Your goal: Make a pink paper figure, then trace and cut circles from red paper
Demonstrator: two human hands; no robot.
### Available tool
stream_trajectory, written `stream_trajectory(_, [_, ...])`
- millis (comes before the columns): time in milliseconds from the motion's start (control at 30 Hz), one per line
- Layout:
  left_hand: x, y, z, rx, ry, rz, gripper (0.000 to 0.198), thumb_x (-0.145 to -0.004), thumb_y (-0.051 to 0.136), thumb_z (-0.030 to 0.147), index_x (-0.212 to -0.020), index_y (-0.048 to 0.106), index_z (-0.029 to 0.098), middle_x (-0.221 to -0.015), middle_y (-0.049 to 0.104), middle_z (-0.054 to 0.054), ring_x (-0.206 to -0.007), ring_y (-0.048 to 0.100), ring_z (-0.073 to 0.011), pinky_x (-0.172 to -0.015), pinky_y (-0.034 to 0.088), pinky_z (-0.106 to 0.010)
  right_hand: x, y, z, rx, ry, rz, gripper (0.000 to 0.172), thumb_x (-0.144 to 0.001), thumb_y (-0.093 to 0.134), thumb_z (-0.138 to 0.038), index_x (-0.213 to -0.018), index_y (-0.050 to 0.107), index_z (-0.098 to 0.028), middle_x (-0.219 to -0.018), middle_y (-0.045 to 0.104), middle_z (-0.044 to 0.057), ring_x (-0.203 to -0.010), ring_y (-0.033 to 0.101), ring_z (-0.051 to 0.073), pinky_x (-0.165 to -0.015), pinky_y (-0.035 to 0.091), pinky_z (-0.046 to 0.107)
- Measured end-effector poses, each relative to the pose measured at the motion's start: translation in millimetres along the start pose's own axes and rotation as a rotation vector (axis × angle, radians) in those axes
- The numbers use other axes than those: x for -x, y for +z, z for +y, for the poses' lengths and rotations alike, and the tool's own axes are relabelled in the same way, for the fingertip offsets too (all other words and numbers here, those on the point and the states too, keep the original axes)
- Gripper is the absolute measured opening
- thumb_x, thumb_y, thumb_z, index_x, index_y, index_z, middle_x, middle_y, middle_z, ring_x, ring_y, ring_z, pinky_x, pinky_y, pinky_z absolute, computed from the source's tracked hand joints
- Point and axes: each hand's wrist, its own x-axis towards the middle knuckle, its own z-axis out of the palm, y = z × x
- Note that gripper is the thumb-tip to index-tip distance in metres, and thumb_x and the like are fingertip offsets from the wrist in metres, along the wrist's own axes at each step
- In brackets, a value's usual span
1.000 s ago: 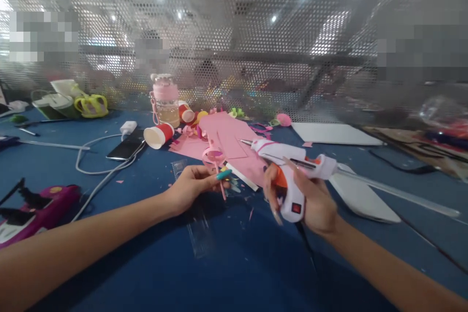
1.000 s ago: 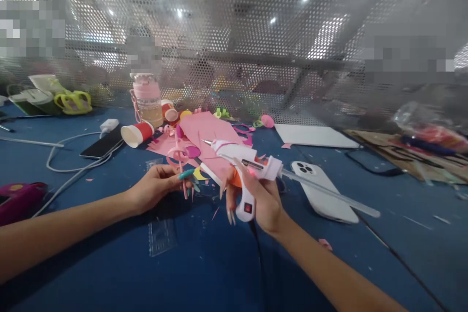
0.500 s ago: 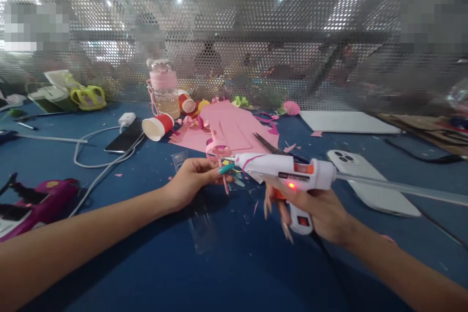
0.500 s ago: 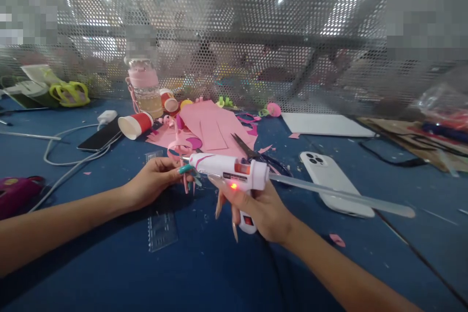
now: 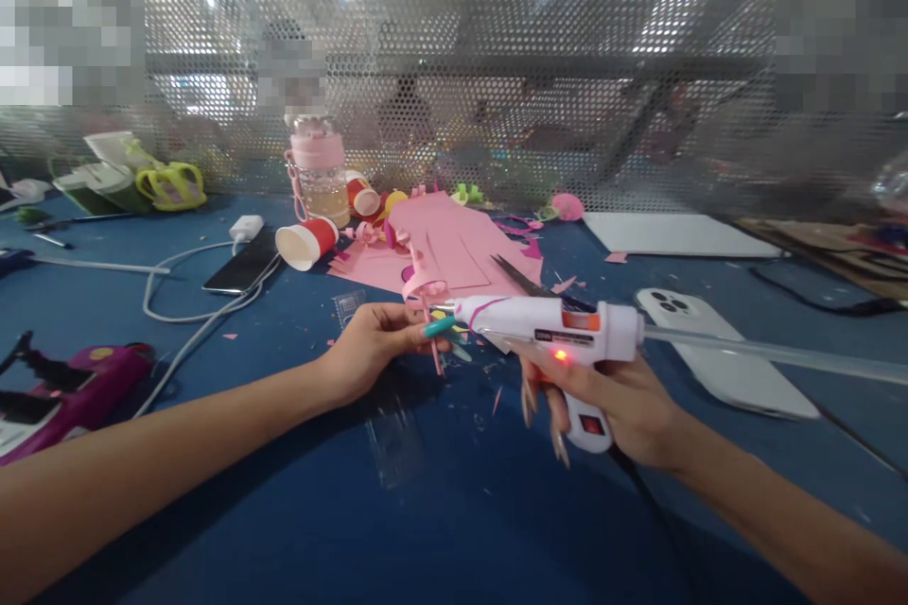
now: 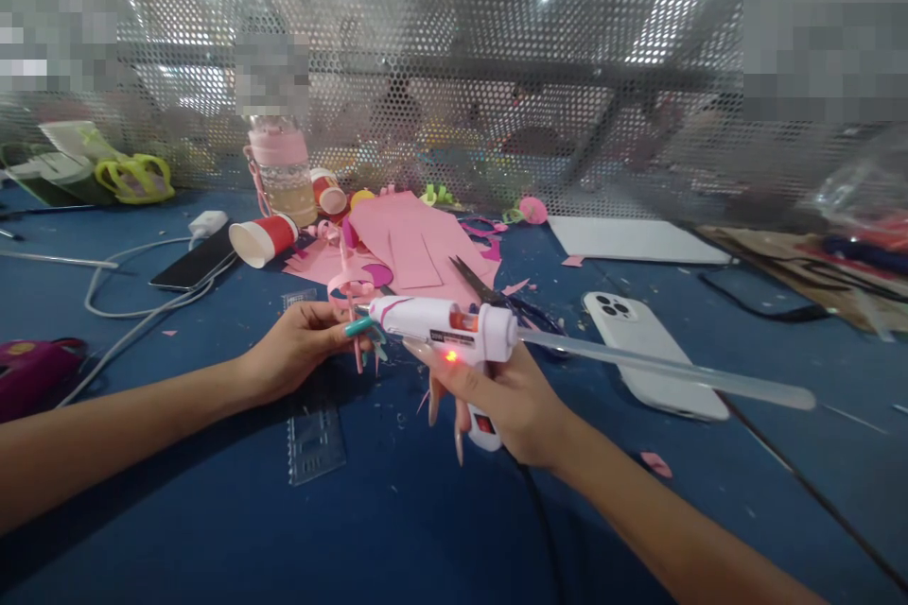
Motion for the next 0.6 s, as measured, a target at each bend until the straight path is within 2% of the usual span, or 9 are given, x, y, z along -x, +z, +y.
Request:
stream_trajectory(133, [-0.4,0.1,-0.2,0.006,0.0,-0.017,0.016,-0.057,0.074,0.025,-0.064,0.067,0.012,-0.06,0.067,-0.001,-0.057,0.059,-0.0079,-0.058,0.047,-0.02,-1.7,-0.8,-3.0,-0.049,0.047,0.025,0.032,-0.069,0.061,-0.047,-0.061,0.057,-0.016,-0.052,0.055,0.0,-0.03,0.047,0.007,-0.032,0.042,0.021])
stream_trajectory(333, [0.6,1.4,-0.4,0.015,0.025,-0.056,0.011,-0.059,0.07,0.011,-0.07,0.066,0.011,-0.063,0.067,0.001,-0.055,0.059,-0.0057,-0.06,0.047,-0.019,-4.2,-8.2,-7.1,-0.155,0.124,0.005,0.036,-0.066,0.061,-0.051,-0.061,0.058,-0.016,-0.045,0.053,0.001,-0.029,0.046,0.008,-0.027,0.034,0.018])
stream_trajectory(467, [1.5,0.1,0.1,-0.003,-0.018,-0.07,0.011,-0.061,0.069,0.014,-0.071,0.065,0.01,-0.06,0.066,0.0,-0.054,0.06,-0.0081,-0.06,0.049,-0.022,-3.6,-7.7,-8.8,-0.114,0.121,-0.012,0.038,-0.065,0.061,-0.053,-0.062,0.056,-0.016,-0.048,0.055,0.001,-0.03,0.047,0.008,-0.029,0.038,0.02])
stream_trajectory(600, [-0.1,-1.9,-1.1,-0.006,-0.048,-0.05,0.011,-0.062,0.069,0.016,-0.072,0.065,0.011,-0.06,0.066,0.0,-0.054,0.061,-0.0088,-0.058,0.05,-0.022,-3.7,-4.6,-9.4,-0.034,0.07,-0.032,0.036,-0.067,0.061,-0.052,-0.061,0.056,-0.016,-0.042,0.05,-0.002,-0.03,0.046,0.008,-0.031,0.041,0.021])
